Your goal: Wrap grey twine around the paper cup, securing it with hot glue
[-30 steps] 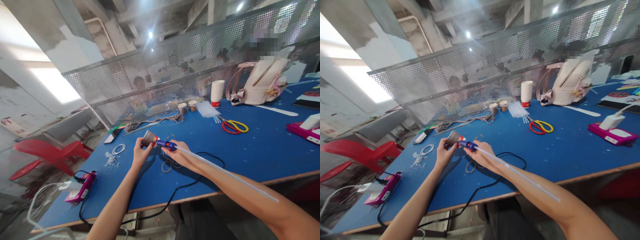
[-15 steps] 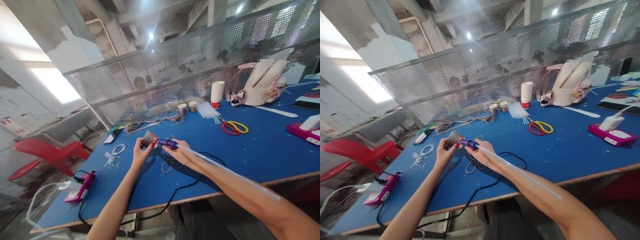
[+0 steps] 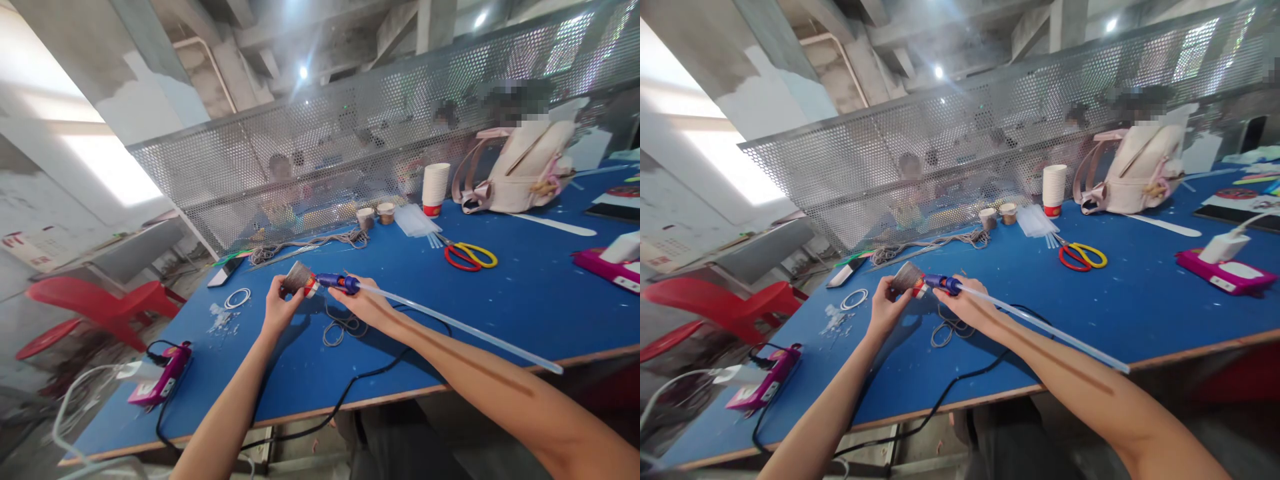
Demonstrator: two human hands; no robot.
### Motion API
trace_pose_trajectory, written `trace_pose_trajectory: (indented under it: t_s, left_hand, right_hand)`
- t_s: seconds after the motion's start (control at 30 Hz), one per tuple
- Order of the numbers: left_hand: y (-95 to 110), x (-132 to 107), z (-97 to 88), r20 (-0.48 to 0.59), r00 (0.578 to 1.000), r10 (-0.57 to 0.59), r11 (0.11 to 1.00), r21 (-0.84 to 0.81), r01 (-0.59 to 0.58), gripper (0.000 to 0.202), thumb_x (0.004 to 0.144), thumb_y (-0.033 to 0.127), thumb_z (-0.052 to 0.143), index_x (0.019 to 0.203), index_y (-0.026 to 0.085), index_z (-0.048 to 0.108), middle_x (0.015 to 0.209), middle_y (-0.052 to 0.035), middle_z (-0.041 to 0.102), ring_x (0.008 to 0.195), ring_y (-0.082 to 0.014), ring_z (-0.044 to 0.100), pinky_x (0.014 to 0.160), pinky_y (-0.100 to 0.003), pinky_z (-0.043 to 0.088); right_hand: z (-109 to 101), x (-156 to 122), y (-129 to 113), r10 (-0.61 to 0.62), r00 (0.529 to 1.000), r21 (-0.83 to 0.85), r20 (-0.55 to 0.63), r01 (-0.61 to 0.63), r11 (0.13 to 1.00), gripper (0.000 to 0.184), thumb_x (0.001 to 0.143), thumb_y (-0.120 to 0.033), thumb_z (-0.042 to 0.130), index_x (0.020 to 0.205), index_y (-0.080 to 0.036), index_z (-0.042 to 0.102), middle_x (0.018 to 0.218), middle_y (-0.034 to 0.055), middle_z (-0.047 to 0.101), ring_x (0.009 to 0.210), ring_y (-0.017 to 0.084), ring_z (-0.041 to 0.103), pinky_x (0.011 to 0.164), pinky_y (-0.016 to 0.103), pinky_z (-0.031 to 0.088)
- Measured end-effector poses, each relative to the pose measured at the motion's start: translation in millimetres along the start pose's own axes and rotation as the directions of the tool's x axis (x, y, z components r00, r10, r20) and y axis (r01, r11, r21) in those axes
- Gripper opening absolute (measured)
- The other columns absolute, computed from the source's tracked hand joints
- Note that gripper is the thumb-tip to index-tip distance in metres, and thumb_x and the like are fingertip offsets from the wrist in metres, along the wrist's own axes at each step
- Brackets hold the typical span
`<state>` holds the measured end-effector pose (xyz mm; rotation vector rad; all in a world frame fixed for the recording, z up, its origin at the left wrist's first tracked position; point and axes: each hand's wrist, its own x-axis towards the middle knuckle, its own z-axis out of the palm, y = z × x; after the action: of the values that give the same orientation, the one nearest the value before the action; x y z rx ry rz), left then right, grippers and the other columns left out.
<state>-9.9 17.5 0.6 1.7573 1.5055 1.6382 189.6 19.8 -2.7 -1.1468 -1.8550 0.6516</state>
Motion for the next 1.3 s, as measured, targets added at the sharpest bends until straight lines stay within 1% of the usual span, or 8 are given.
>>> trace_pose_trajectory:
  t_s: [0.17, 0.37, 0.5, 0.63, 0.9, 1.1, 1.2, 1.3]
  left_hand:
    - [0.1, 0.0, -0.7, 0.009, 1.000, 0.002, 1.000, -0.011, -0.002, 0.022, 0.060, 0.028, 0.066, 0.076, 0.021, 0.051, 0.068, 0.0052, 0.050, 0.059, -0.0099, 0.046, 0.058, -0.022, 0.043]
    - [2.0, 0.5, -2.7, 0.005, 1.000, -0.006, 1.000, -0.013, 0.006, 0.023, 0.061, 0.028, 0.066, 0.076, 0.021, 0.050, 0.067, 0.0057, 0.048, 0.058, -0.0096, 0.045, 0.057, -0.022, 0.042]
    - [-0.1, 0.7, -3.1, 0.015, 1.000, -0.010, 1.000, -0.016, 0.010, 0.024, 0.060, 0.028, 0.067, 0.077, 0.021, 0.050, 0.069, 0.0052, 0.050, 0.060, -0.0099, 0.046, 0.058, -0.022, 0.042]
    - [-1.4, 0.6, -3.1, 0.023, 1.000, -0.008, 1.000, -0.020, 0.008, 0.024, 0.060, 0.027, 0.067, 0.078, 0.021, 0.051, 0.070, 0.0050, 0.051, 0.060, -0.0100, 0.047, 0.058, -0.022, 0.041]
    - [2.2, 0.8, -4.6, 0.035, 0.999, -0.017, 0.999, -0.030, 0.018, 0.024, 0.060, 0.028, 0.067, 0.077, 0.021, 0.051, 0.068, 0.0053, 0.051, 0.058, -0.0099, 0.047, 0.056, -0.022, 0.042]
    - [2.7, 0.4, -5.8, 0.060, 0.998, -0.031, 0.998, -0.043, 0.034, 0.024, 0.061, 0.028, 0.066, 0.078, 0.021, 0.051, 0.070, 0.0048, 0.053, 0.061, -0.0107, 0.051, 0.059, -0.023, 0.044]
    - [2.6, 0.3, -6.1, 0.064, 0.997, -0.032, 0.998, -0.044, 0.035, 0.024, 0.061, 0.028, 0.066, 0.079, 0.021, 0.051, 0.071, 0.0047, 0.053, 0.062, -0.0106, 0.051, 0.059, -0.023, 0.044]
    - [2.6, 0.5, -6.4, 0.058, 0.998, -0.032, 0.999, -0.037, 0.034, 0.023, 0.062, 0.027, 0.067, 0.078, 0.021, 0.051, 0.071, 0.0046, 0.053, 0.060, -0.0102, 0.050, 0.058, -0.022, 0.043]
  right_hand:
    - [-1.9, 0.7, -1.3, 0.019, 1.000, 0.012, -0.002, -0.019, 1.000, 0.024, 0.082, -0.043, 0.057, 0.082, -0.020, 0.065, 0.077, 0.0040, 0.070, 0.071, 0.020, 0.062, 0.061, 0.026, 0.043]
    - [3.1, -4.1, -3.1, 0.019, 1.000, -0.032, 0.019, -0.019, 0.999, 0.028, 0.079, -0.047, 0.060, 0.079, -0.020, 0.066, 0.071, 0.0042, 0.068, 0.063, 0.019, 0.060, 0.058, 0.026, 0.040]
    - [-1.1, -0.2, -0.7, -0.008, 1.000, 0.073, 0.007, 0.007, 0.997, 0.026, 0.081, -0.043, 0.058, 0.081, -0.020, 0.069, 0.079, 0.0044, 0.071, 0.073, 0.021, 0.063, 0.066, 0.028, 0.045]
    - [-8.3, 3.8, -0.9, -0.045, 0.998, 0.143, 0.034, 0.040, 0.989, 0.024, 0.086, -0.037, 0.054, 0.092, -0.022, 0.072, 0.091, 0.0026, 0.073, 0.089, 0.022, 0.064, 0.078, 0.030, 0.048]
    - [-7.4, 0.4, -4.7, -0.048, 0.998, 0.188, 0.047, 0.038, 0.981, 0.028, 0.083, -0.039, 0.055, 0.094, -0.021, 0.074, 0.087, 0.0028, 0.074, 0.084, 0.023, 0.066, 0.076, 0.032, 0.050]
    - [-13.6, 4.8, -4.4, -0.041, 0.994, 0.297, 0.101, 0.009, 0.955, 0.030, 0.085, -0.035, 0.053, 0.107, -0.025, 0.071, 0.100, -0.0008, 0.073, 0.098, 0.023, 0.064, 0.087, 0.033, 0.048]
    - [-13.2, 3.5, -6.3, -0.030, 0.991, 0.284, 0.131, -0.009, 0.959, 0.029, 0.085, -0.036, 0.053, 0.103, -0.024, 0.072, 0.096, 0.0003, 0.074, 0.095, 0.023, 0.065, 0.087, 0.034, 0.048]
    - [-10.3, 0.3, -8.8, -0.047, 0.990, 0.267, 0.136, 0.009, 0.964, 0.028, 0.085, -0.037, 0.053, 0.100, -0.023, 0.073, 0.090, 0.0000, 0.074, 0.087, 0.022, 0.065, 0.081, 0.032, 0.049]
